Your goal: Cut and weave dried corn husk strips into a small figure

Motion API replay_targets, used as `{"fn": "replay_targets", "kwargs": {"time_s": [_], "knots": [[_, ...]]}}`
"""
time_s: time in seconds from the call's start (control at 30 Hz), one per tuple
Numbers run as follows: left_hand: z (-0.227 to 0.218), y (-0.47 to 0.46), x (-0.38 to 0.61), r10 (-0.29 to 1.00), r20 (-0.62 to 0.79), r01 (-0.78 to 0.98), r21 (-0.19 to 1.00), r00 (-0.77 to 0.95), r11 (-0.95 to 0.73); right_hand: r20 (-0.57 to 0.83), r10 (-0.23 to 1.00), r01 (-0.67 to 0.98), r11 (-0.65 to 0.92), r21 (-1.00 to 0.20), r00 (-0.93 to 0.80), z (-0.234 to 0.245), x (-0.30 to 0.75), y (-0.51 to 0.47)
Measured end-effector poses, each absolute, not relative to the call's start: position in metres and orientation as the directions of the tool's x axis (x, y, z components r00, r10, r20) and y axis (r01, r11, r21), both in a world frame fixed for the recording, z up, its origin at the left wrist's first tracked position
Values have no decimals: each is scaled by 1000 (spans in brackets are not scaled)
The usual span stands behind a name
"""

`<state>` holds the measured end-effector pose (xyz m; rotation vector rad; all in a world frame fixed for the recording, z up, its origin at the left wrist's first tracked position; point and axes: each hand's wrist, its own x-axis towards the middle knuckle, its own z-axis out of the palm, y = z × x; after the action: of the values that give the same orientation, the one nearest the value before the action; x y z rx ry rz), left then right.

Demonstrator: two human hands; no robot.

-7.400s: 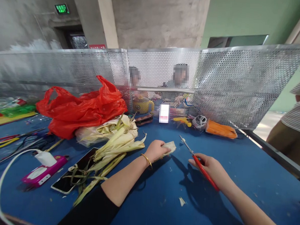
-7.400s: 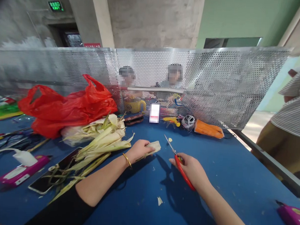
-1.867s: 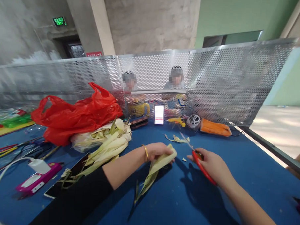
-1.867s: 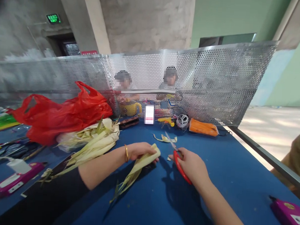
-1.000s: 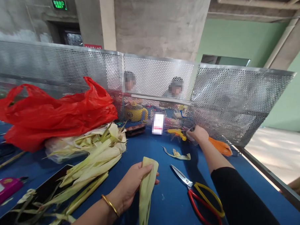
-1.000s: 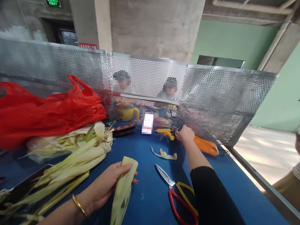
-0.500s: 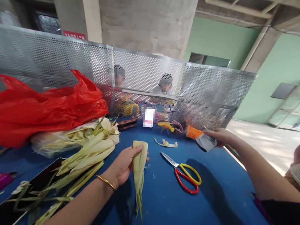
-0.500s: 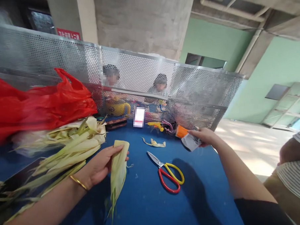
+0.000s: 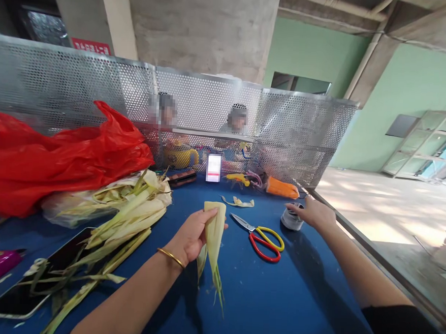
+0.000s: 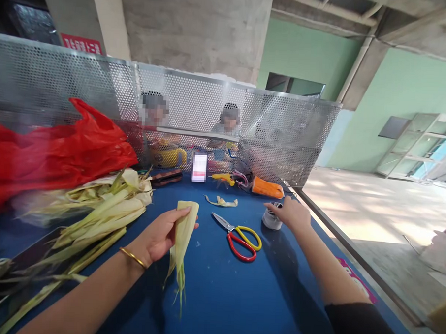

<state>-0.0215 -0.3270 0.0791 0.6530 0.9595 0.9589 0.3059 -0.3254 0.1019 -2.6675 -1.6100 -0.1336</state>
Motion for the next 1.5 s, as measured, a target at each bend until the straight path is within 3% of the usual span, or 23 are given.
{"fn": "replay_targets", "kwargs": {"time_s": [0.1, 0.27, 0.37, 0.47, 0.57, 0.63, 0.67, 0.7, 0.77, 0.83, 1.0, 1.13, 1.4, 1.5], "knots": [[75, -327, -21, 883, -395, -367, 805, 255, 466, 24, 912, 909, -410, 69, 410, 97, 303, -318], [68, -326, -26, 874, -401, -361, 800, 275, 480, -91, 969, 973, -229, 26, 230, 100, 318, -312], [66, -326, -25, 863, -417, -363, 786, 285, 500, -98, 969, 974, -226, 26, 228, 99, 324, -313], [65, -327, -23, 852, -417, -366, 775, 317, 515, -62, 969, 971, -235, 45, 238, 98, 323, -315], [64, -328, -21, 846, -408, -393, 755, 344, 524, 155, 969, 981, -194, 3, 192, 99, 305, -317], [62, -327, -19, 843, -408, -410, 742, 352, 530, 404, 907, 974, -29, -225, 120, 99, 274, -320], [60, -327, -18, 847, -399, -414, 745, 351, 523, 430, 896, 907, 83, -412, 113, 97, 252, -323], [58, -326, -17, 854, -384, -414, 754, 351, 510, 387, 915, 782, 161, -602, 109, 93, 229, -327], [53, -324, -17, 871, -335, -412, 781, 358, 470, 156, 986, 471, 165, -866, -58, 83, 180, -335], [48, -322, -16, 887, -290, -405, 808, 361, 429, -9, 970, 243, 51, -969, -242, 70, 143, -340], [41, -324, -15, 912, -246, -296, 890, 329, 346, -89, 996, 32, -88, -996, -9, 47, 131, -339], [39, -331, -10, 808, -260, -101, 926, 529, 364, -49, 993, -88, -40, -995, 109, 45, 152, -335], [38, -333, -9, 859, -285, -47, 941, 425, 336, 21, 977, -65, 36, -997, 211, 56, 160, -333], [36, -330, -11, 900, -215, 43, 976, 380, 215, 32, 975, -50, 44, -998, 219, 56, 162, -332]]}}
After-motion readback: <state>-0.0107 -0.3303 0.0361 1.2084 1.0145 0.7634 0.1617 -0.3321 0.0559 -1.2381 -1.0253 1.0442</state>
